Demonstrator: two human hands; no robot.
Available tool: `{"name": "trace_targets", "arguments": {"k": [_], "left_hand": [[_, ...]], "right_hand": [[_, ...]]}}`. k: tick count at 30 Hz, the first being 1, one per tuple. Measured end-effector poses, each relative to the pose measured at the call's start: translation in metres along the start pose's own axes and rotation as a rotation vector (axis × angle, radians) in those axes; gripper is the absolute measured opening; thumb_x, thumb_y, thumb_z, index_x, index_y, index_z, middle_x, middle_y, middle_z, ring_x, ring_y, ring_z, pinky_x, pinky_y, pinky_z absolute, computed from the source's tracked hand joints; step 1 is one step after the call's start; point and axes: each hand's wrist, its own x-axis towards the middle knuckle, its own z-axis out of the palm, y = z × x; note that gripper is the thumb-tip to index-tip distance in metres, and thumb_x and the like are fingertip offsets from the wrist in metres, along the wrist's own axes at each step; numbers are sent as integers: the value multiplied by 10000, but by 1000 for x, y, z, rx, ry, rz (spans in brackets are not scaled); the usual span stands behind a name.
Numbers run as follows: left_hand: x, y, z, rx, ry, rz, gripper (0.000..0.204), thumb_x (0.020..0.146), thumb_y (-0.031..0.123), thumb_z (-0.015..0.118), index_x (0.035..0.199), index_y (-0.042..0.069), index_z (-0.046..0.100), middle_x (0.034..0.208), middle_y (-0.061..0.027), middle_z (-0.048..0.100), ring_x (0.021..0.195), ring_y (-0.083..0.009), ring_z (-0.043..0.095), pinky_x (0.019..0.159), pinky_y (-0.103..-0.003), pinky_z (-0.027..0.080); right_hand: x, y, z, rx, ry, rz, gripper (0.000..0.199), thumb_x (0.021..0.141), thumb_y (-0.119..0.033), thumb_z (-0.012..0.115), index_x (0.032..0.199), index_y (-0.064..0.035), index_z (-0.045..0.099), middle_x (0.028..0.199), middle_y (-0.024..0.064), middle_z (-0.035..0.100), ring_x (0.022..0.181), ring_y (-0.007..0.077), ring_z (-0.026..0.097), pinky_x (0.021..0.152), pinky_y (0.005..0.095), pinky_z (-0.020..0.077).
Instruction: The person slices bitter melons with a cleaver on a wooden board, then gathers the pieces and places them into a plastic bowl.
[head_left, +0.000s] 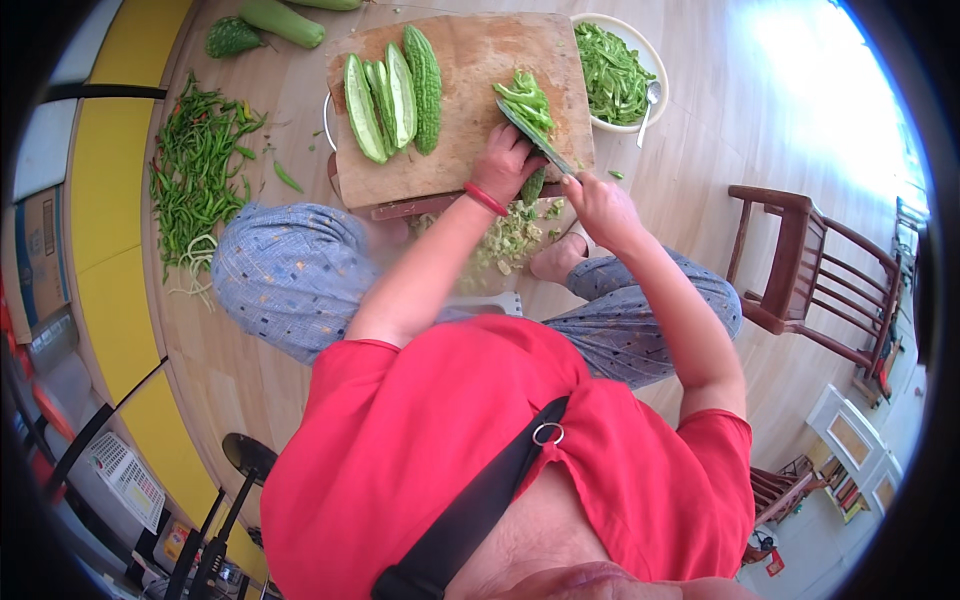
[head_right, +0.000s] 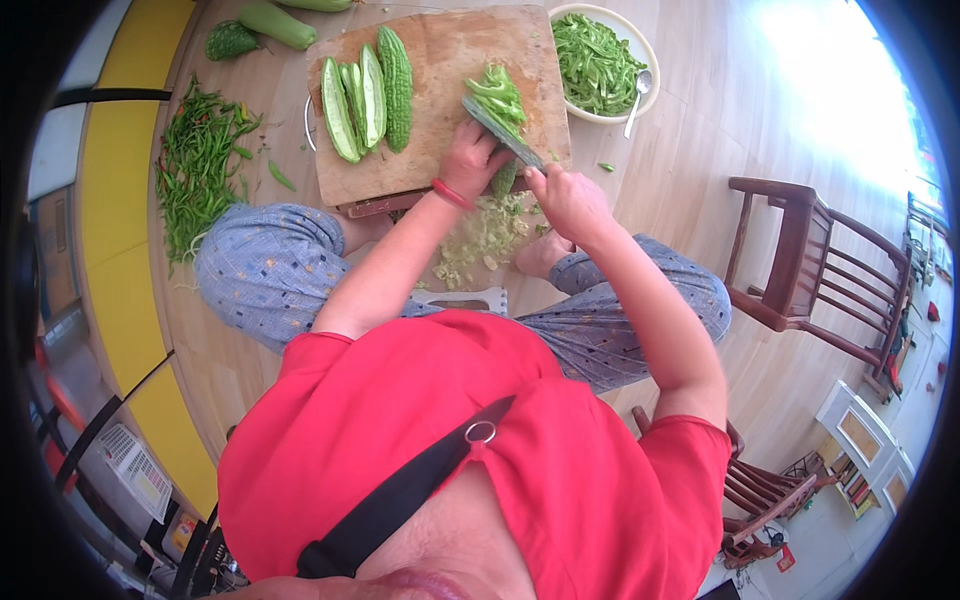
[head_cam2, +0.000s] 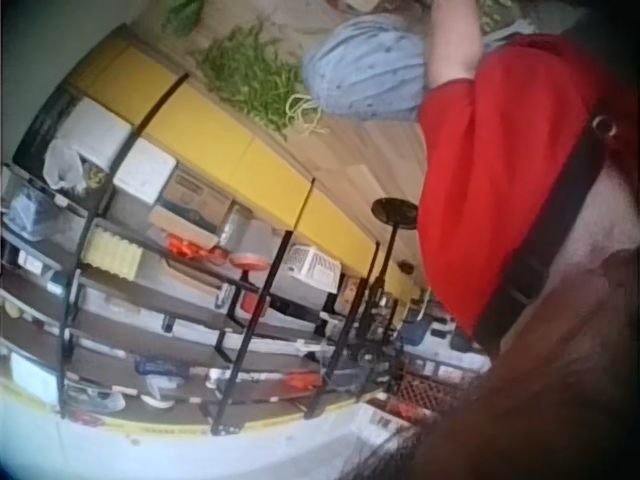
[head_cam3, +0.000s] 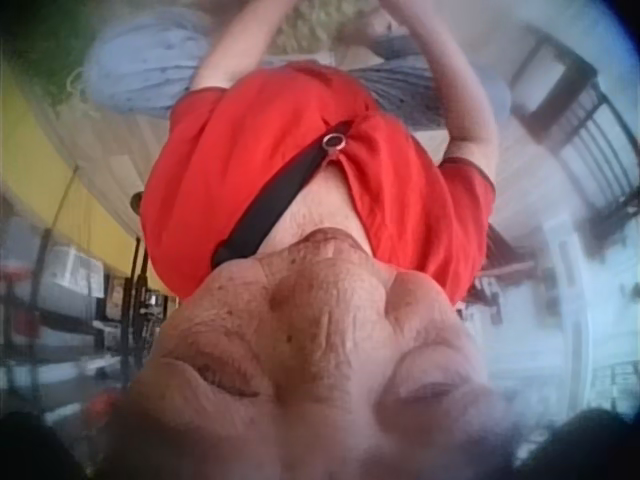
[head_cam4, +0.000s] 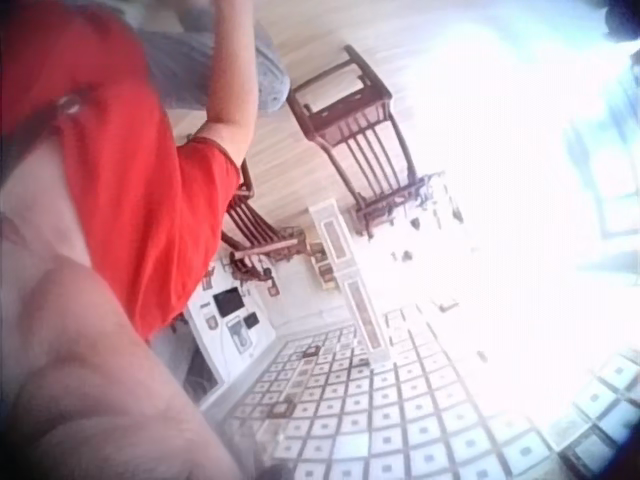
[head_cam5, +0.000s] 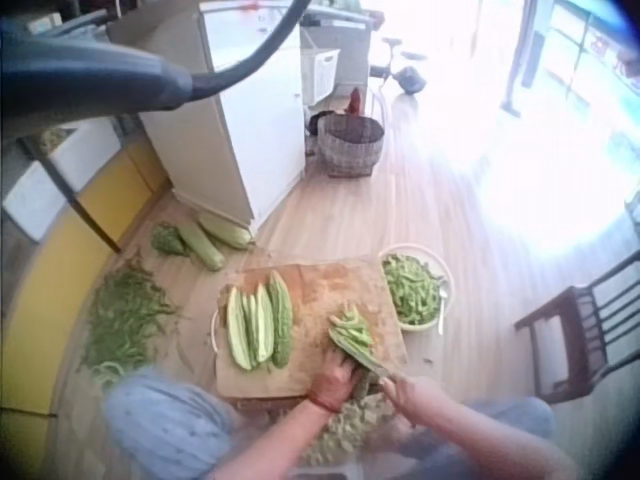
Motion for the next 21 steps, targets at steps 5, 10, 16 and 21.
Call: {"name": "trace_targets", "arguments": {"k": [5, 10, 16, 21], "left_hand": [[1, 6, -1, 53, -131, -67, 331, 659, 232, 705, 941, 86, 614, 991, -100, 544, 938, -296, 511, 750, -385, 481], [-2, 5, -1, -7, -33, -69, 314, 676, 241, 698, 936, 91, 608, 994, -90, 549, 925, -282, 518, 750, -375, 480], [-2, 7, -1, 2, -50, -46, 273, 669, 190, 701, 895, 65, 611, 970, -105, 541, 915, -303, 519, 745, -392, 466], [-2, 6, 3, 36, 1, -77, 244, 662, 164, 707, 853, 49, 610, 964, -121, 539, 905, -319, 529, 755, -401, 462]], "right_hand": [[18, 3, 10, 51, 72, -20, 448, 911, -395, 416, 773, 6, 558, 626, 263, 568, 652, 426, 578, 593, 493, 450], [-9, -1, -8, 27, 42, -31, 447, 914, -391, 410, 768, 4, 563, 633, 259, 570, 654, 431, 575, 601, 494, 451], [14, 6, 13, 11, 24, -9, 437, 922, -382, 396, 797, 1, 566, 646, 253, 578, 668, 428, 578, 622, 491, 455], [19, 3, 3, 104, 34, -101, 466, 919, -386, 402, 803, 23, 591, 702, 275, 584, 727, 436, 577, 657, 493, 450]]}}
